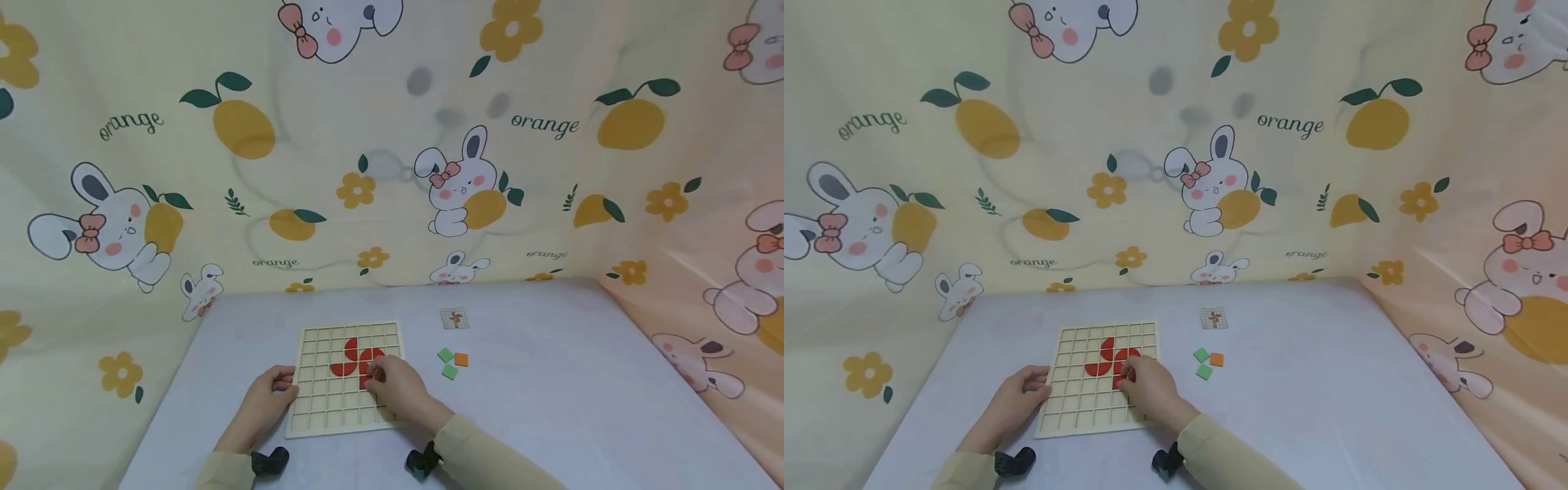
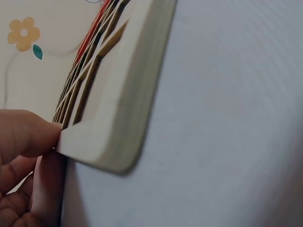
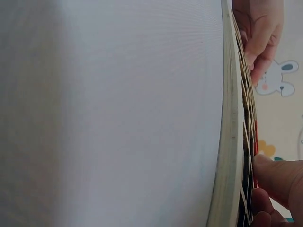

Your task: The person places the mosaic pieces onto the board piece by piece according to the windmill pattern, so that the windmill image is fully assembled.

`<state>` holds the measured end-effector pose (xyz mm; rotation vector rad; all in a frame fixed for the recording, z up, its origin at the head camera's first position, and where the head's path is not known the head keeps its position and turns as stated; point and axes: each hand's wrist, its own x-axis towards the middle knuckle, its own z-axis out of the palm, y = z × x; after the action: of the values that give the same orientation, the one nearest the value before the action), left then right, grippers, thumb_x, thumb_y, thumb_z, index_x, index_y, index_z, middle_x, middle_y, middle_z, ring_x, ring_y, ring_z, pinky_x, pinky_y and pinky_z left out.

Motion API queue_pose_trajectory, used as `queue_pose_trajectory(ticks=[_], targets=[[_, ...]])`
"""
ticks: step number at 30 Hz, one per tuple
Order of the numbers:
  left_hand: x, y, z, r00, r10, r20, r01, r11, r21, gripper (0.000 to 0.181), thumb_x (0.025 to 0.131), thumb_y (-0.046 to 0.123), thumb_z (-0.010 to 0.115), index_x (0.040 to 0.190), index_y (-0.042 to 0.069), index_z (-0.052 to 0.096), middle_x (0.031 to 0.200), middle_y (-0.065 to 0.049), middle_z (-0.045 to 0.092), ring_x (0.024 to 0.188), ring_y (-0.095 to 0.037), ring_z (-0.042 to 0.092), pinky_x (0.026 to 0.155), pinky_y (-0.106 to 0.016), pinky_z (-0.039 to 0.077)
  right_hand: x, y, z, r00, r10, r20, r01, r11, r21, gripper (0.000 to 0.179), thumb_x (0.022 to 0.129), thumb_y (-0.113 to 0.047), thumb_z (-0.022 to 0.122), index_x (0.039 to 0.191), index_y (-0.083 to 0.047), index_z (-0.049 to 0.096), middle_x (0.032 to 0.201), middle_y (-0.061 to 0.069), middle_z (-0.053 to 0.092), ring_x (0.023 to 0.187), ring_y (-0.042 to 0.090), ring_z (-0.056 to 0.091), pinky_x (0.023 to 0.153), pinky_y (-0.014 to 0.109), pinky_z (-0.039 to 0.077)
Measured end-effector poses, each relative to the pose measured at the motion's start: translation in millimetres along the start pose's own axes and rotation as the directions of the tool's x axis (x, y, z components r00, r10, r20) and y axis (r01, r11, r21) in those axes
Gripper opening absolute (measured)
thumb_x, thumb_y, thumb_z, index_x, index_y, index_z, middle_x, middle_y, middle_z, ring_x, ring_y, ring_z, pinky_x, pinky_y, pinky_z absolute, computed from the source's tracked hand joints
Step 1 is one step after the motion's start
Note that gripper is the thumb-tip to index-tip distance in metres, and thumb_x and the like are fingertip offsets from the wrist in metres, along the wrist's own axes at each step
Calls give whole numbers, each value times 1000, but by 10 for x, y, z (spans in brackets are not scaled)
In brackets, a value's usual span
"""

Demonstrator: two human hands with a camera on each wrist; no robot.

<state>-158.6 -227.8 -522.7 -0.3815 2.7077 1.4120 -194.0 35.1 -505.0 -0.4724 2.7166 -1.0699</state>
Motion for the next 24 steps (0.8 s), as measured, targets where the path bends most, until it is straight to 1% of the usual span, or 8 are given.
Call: queue_pose_trajectory(ticks=[5, 10, 15, 18, 21, 24], targets=[[-10, 0, 0, 1000, 0, 9, 0, 1000, -1, 38, 89, 11, 64, 126, 3, 56, 104, -6, 59, 98, -22, 52, 82, -37, 44, 2, 12, 27, 1000, 13, -21, -13, 1000, 12, 10, 86, -24, 74, 86, -22, 64, 76, -11, 55, 70, 11, 52, 61, 26, 45], [-1, -1, 0, 1000, -8, 4, 8, 1000, 2, 39, 89, 12, 63, 126, 4, 56, 104, -6, 59, 98, -21, 52, 83, -38, 43, 23, 35, 61, 999, 19, -43, -18, 1000, 22, 13, 85, -25, 75, 83, -22, 62, 74, -10, 55, 68, 10, 51, 59, 27, 44], [-1, -11, -6, 1000, -13, 13, 13, 1000, 3, 39, 90, 12, 63, 127, 4, 56, 105, -6, 59, 99, -21, 52, 84, -38, 43, 37, 41, 85, 997, 56, -59, -55, 998, 18, 19, 83, -28, 76, 89, -20, 60, 74, -7, 54, 68, 12, 50, 57, 27, 42], [-7, -5, -13, 1000, -16, 9, 16, 1000, 3, 40, 90, 12, 63, 128, 5, 56, 106, -6, 59, 100, -21, 52, 85, -39, 43, 36, 36, 81, 996, 64, -70, -62, 998, 26, 22, 82, -28, 77, 92, -18, 60, 74, -6, 53, 67, 12, 49, 57, 28, 41], [-1, 2, -11, 1000, -24, 8, 24, 1000, 0, 40, 89, 12, 63, 128, 5, 56, 106, -6, 59, 100, -21, 52, 85, -39, 43, 49, 41, 61, 996, 68, -55, -66, 997, 34, 21, 82, -29, 77, 91, -19, 61, 74, -6, 54, 68, 12, 49, 57, 28, 42], [5, 13, -7, 1000, -28, 9, 28, 1000, -2, 39, 89, 12, 64, 127, 5, 56, 105, -6, 59, 99, -21, 52, 84, -38, 43, 75, 56, 8, 999, 39, -15, -39, 999, -1, 20, 82, -30, 77, 90, -20, 61, 74, -7, 54, 68, 11, 50, 58, 27, 42]])
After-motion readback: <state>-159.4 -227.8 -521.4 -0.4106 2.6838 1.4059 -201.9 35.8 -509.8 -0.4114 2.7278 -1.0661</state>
